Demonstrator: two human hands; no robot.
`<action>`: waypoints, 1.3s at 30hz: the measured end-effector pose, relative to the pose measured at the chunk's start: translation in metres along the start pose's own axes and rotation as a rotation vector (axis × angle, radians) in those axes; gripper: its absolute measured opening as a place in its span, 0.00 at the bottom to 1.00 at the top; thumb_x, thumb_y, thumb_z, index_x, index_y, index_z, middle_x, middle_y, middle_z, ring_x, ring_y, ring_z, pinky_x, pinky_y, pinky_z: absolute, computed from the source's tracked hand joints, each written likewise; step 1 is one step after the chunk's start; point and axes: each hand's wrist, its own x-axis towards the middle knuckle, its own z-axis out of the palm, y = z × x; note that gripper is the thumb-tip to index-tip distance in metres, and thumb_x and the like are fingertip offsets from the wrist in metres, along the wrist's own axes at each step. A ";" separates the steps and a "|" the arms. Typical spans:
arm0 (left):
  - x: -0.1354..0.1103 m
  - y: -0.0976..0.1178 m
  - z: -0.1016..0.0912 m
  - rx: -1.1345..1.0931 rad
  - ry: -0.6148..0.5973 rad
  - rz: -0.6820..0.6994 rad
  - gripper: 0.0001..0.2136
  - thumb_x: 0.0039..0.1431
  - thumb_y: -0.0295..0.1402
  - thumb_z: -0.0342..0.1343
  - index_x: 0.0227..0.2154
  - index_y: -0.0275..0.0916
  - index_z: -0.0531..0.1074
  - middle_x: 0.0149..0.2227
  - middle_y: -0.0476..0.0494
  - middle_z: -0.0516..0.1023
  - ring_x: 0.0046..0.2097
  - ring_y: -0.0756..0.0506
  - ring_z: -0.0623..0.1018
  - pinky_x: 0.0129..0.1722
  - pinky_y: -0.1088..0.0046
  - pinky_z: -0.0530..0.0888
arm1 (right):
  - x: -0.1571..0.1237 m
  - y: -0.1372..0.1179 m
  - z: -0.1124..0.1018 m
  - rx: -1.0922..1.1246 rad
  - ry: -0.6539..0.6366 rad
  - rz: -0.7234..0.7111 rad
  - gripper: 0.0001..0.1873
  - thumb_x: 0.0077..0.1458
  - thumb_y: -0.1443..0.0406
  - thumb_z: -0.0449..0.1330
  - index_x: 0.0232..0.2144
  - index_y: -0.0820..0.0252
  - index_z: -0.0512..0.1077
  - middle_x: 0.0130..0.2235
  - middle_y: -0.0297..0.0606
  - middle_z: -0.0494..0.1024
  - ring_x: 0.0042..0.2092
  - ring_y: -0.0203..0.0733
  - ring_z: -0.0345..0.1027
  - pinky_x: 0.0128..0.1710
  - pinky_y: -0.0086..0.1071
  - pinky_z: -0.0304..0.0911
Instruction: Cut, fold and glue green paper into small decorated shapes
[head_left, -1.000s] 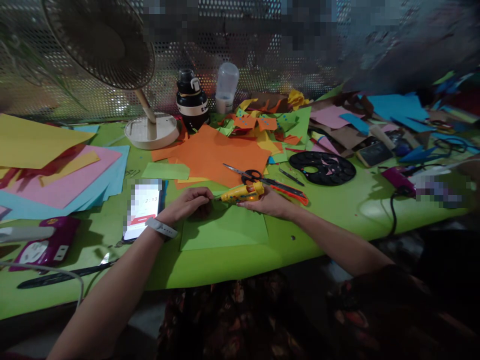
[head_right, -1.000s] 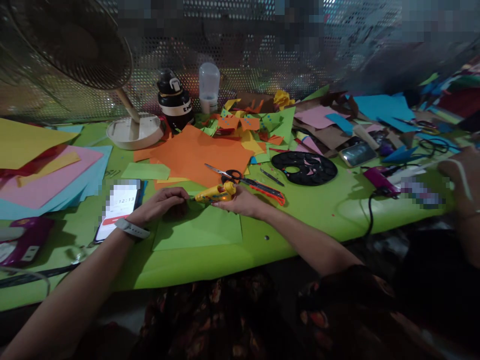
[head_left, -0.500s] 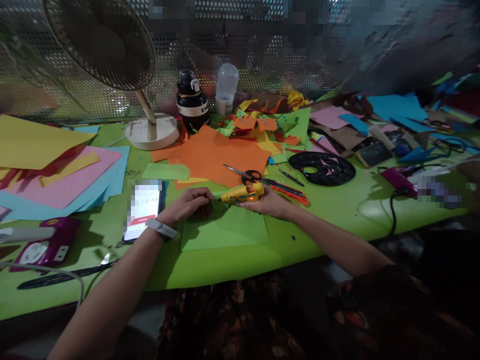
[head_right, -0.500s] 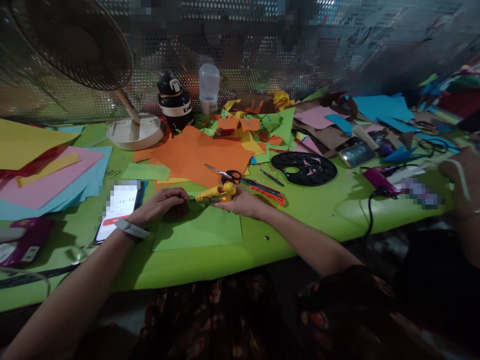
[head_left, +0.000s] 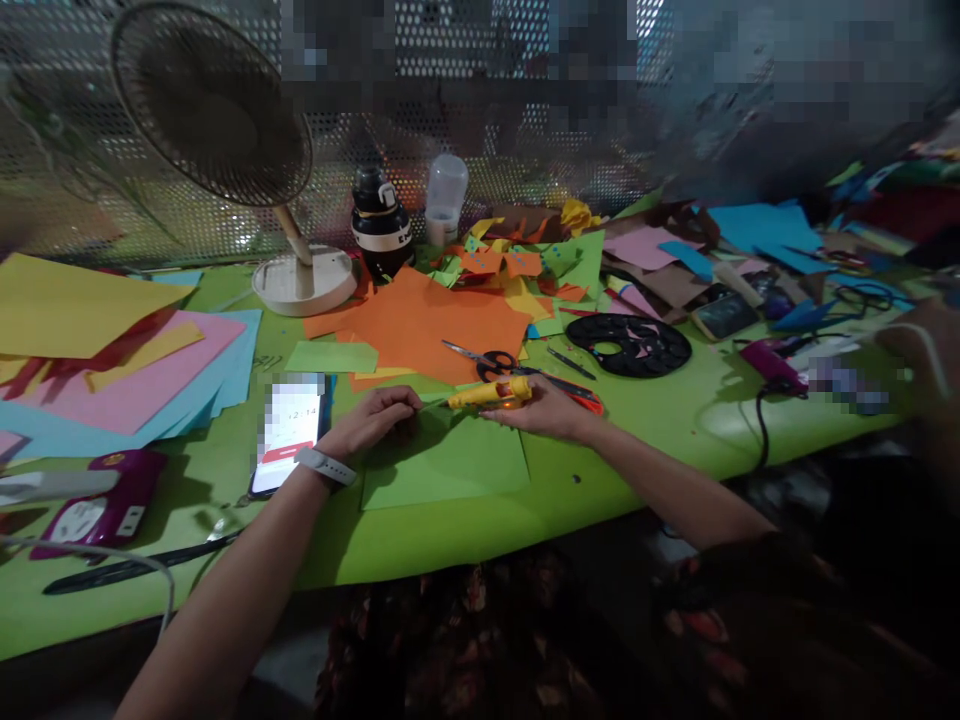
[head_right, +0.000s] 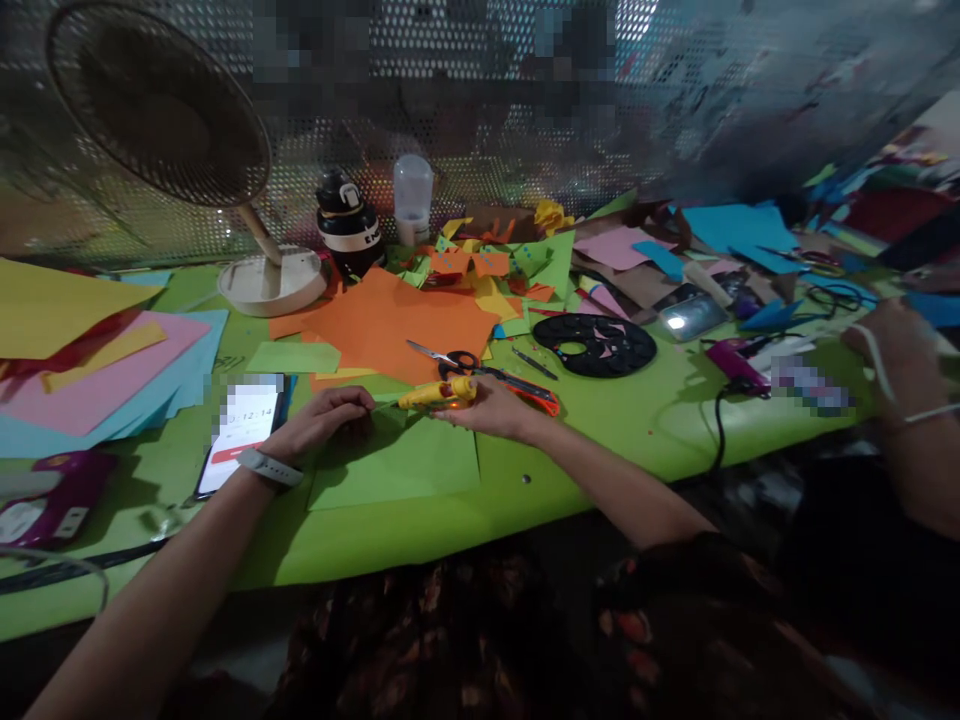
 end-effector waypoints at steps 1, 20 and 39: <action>0.000 0.000 0.000 0.007 0.000 -0.004 0.05 0.57 0.32 0.50 0.31 0.38 0.69 0.23 0.49 0.75 0.25 0.50 0.74 0.26 0.74 0.69 | -0.004 -0.003 -0.007 -0.017 0.004 -0.016 0.20 0.44 0.57 0.66 0.39 0.61 0.74 0.34 0.37 0.78 0.36 0.40 0.72 0.40 0.35 0.70; -0.009 0.007 0.001 0.130 0.117 -0.032 0.10 0.57 0.30 0.46 0.40 0.36 0.69 0.17 0.55 0.70 0.14 0.53 0.66 0.14 0.81 0.61 | -0.056 0.049 -0.179 -0.697 0.481 0.088 0.38 0.30 0.67 0.71 0.48 0.54 0.70 0.46 0.49 0.73 0.48 0.64 0.67 0.49 0.56 0.62; -0.014 0.001 0.002 0.303 0.269 0.181 0.10 0.62 0.34 0.46 0.38 0.41 0.73 0.18 0.51 0.70 0.19 0.49 0.70 0.21 0.74 0.64 | 0.087 0.020 -0.073 0.042 0.602 0.182 0.23 0.47 0.56 0.58 0.46 0.57 0.66 0.46 0.43 0.73 0.38 0.40 0.72 0.34 0.32 0.69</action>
